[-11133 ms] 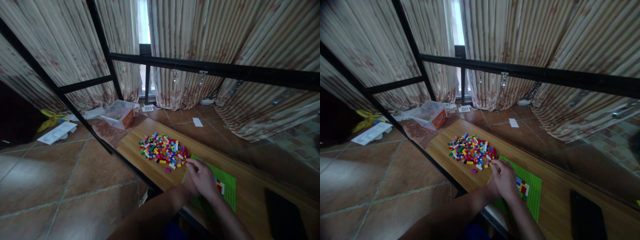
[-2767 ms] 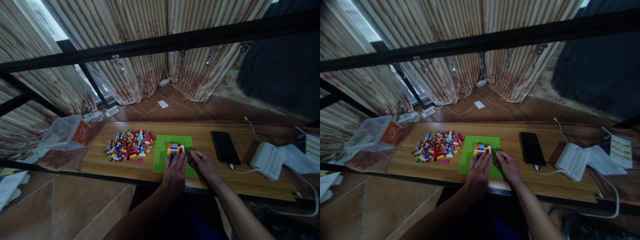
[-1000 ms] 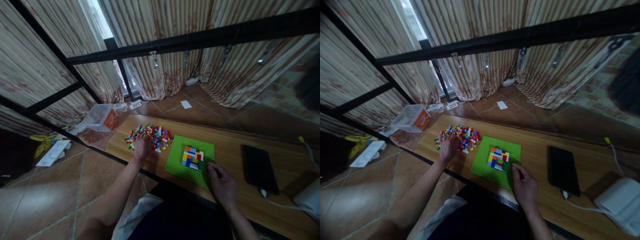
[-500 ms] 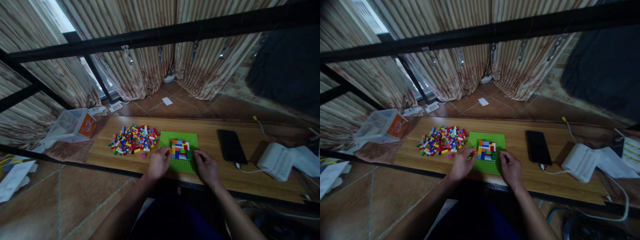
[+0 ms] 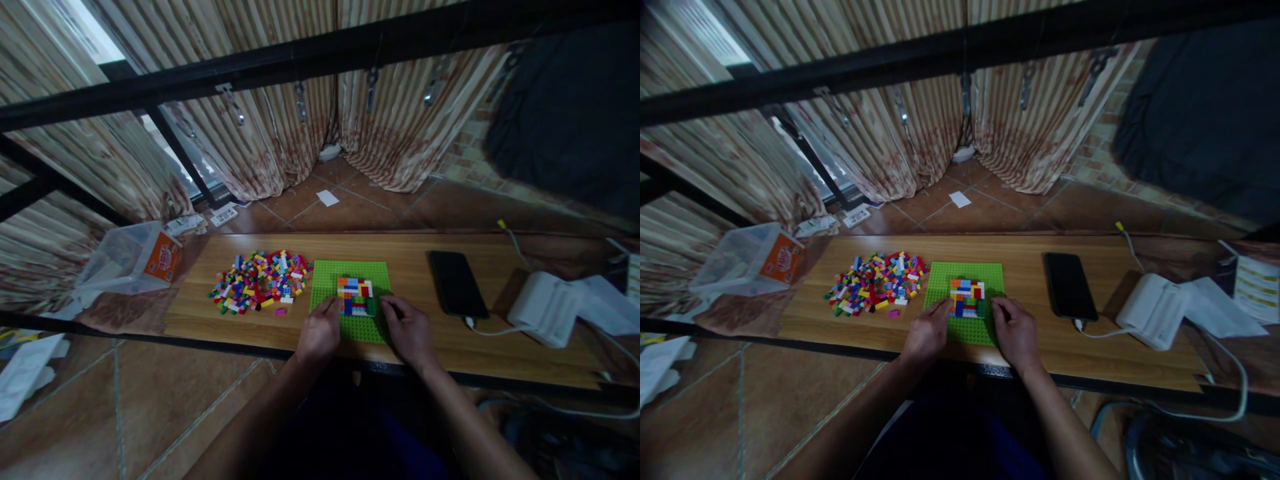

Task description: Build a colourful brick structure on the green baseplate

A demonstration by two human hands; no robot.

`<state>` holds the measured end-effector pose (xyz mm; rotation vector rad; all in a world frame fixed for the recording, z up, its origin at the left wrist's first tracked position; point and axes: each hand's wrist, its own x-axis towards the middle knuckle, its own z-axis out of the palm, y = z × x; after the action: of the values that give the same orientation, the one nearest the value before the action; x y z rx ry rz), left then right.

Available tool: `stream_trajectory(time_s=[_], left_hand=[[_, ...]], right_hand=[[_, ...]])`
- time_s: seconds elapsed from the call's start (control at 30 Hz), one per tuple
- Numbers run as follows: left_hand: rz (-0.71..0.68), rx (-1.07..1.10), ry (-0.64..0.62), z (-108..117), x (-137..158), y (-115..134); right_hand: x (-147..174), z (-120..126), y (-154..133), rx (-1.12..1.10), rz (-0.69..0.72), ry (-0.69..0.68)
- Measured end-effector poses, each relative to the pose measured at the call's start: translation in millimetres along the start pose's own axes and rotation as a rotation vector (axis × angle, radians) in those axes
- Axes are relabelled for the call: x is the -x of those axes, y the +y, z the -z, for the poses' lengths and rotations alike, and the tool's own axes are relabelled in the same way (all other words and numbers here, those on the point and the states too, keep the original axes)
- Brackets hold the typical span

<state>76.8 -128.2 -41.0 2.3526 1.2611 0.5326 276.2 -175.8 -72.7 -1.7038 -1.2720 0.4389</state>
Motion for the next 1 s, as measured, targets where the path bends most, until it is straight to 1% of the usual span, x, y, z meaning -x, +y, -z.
stream_trajectory(time_s=[0.07,0.23,0.37,0.47,0.67,0.87,1.0], left_hand=[[-0.005,0.060,0.023,0.0,0.3,-0.9],[0.042,0.314,0.174,-5.3,-0.9,-3.4],[0.101,0.421,0.219,-10.5,-2.1,-6.2],[0.122,0.437,0.224,-12.9,-3.5,-8.8],[0.075,0.451,0.189,-12.7,-5.1,-13.2],[0.102,0.479,0.168,-11.7,-0.8,-14.2],[0.099,0.530,0.192,-12.5,2.4,-15.7]], right_hand=[[0.0,0.5,-1.0,0.000,0.007,-0.005],[0.1,0.9,-1.6,0.008,0.029,-0.004],[-0.1,1.0,-2.9,0.002,0.021,-0.002],[-0.2,1.5,-4.0,0.008,0.018,-0.007],[-0.3,2.1,-3.7,0.019,0.034,-0.005],[-0.1,0.9,1.1,-0.009,0.007,0.004],[2.1,5.7,-3.0,-0.054,-0.031,0.064]])
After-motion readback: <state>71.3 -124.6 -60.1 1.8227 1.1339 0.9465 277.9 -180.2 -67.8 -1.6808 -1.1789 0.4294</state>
